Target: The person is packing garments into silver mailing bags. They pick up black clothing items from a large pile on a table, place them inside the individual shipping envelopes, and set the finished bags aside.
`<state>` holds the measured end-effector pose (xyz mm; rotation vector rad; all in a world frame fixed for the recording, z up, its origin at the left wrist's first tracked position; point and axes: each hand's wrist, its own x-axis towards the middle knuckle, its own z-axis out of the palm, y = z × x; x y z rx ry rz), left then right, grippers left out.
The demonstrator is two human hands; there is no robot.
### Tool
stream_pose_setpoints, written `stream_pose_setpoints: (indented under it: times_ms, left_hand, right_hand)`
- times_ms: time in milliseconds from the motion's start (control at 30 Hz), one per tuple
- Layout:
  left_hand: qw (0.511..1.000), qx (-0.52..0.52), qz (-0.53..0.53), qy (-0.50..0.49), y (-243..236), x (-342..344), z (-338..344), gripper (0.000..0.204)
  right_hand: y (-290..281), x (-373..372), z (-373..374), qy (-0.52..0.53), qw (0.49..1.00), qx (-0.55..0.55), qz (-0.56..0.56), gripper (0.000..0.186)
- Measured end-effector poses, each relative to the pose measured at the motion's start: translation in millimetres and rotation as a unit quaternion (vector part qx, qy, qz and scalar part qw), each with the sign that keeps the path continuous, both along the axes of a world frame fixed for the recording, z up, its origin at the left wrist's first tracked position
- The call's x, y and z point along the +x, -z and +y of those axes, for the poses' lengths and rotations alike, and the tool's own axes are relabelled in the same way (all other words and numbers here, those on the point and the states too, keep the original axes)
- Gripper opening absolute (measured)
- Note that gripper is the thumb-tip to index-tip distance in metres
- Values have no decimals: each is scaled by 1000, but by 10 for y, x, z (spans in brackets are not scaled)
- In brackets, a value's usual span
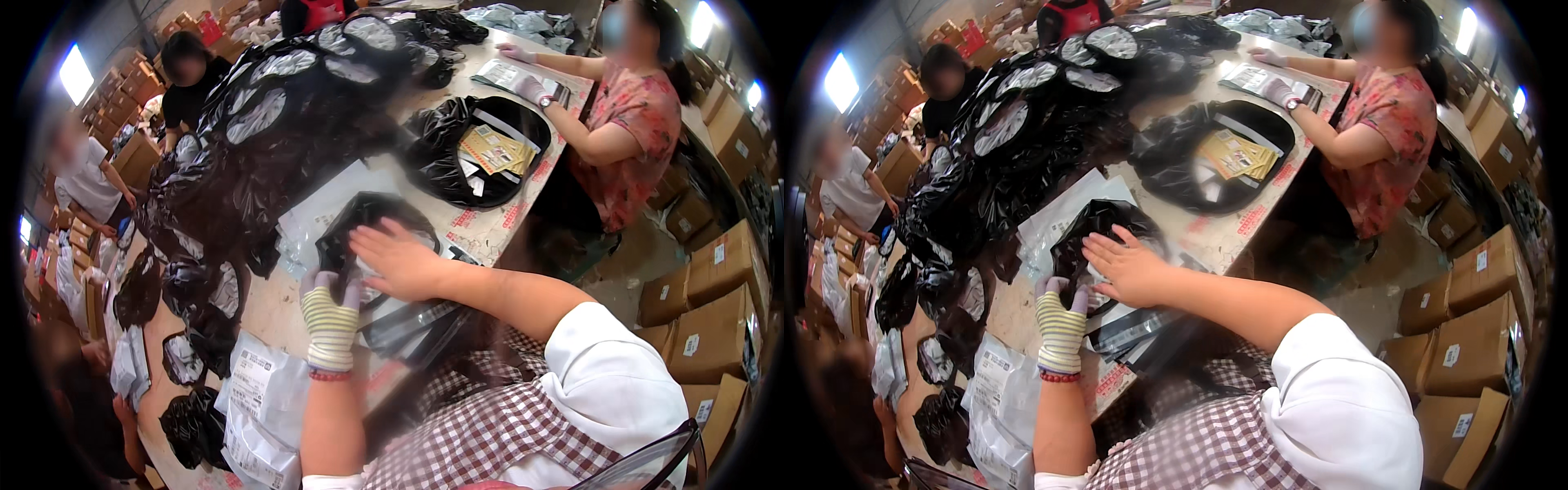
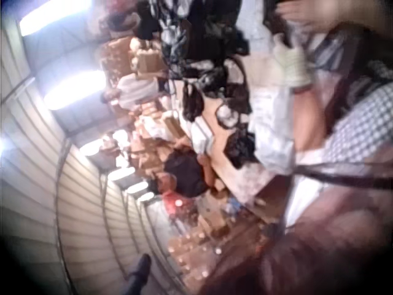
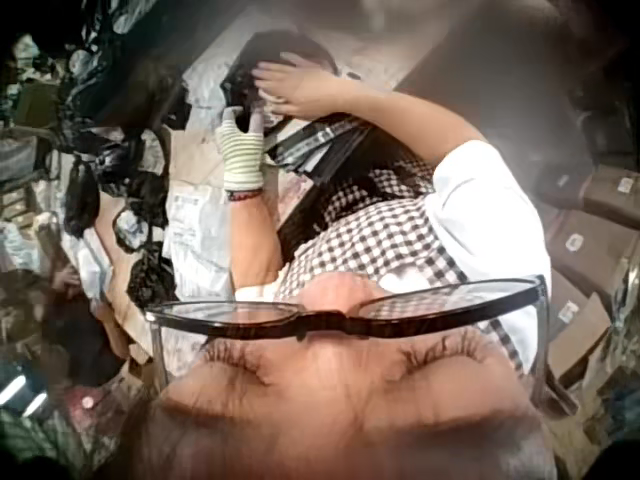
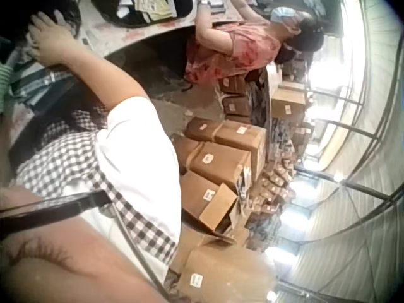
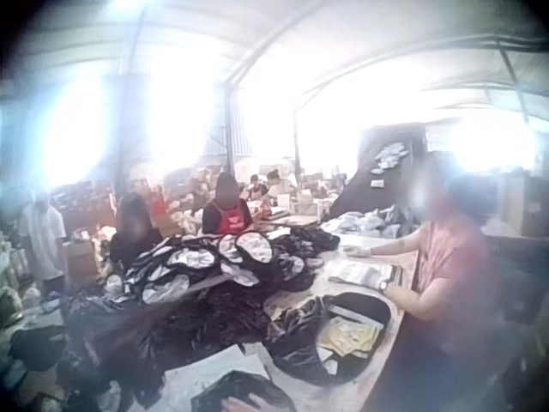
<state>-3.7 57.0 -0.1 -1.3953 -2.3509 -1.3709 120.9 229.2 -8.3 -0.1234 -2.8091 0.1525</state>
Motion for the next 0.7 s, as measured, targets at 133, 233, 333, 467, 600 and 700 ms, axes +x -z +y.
stream_pose_setpoints:
  times_ms: [133, 233, 333, 467, 600, 700]
  left_hand:
    - [998, 13, -61, 3, 118, -36, -95, 20]
    - [1000, 12, -3, 1, 135, -21, -33, 16]
    - [1000, 6, 5, 23, 118, -55, 4, 14]
    - [992, 22, -124, 30, 199, -83, -7, 16]
    - [987, 8, -158, -2, 97, -7, -8, 16]
    - [985, 23, -173, 3, 122, -24, -7, 16]
  right_hand:
    - [-690, 344, 290, -85, 964, -161, 195, 39]
    - [-878, 750, 1018, 203, 949, -118, 212, 39]
    - [-605, 1021, 1613, 263, 964, -3, 34, 49]
    - [-97, 991, 1737, 78, 987, 23, 135, 56]
    - [-123, 1056, 1691, 159, 979, 16, 128, 48]
    - [-161, 1126, 1694, 123, 967, 66, 215, 45]
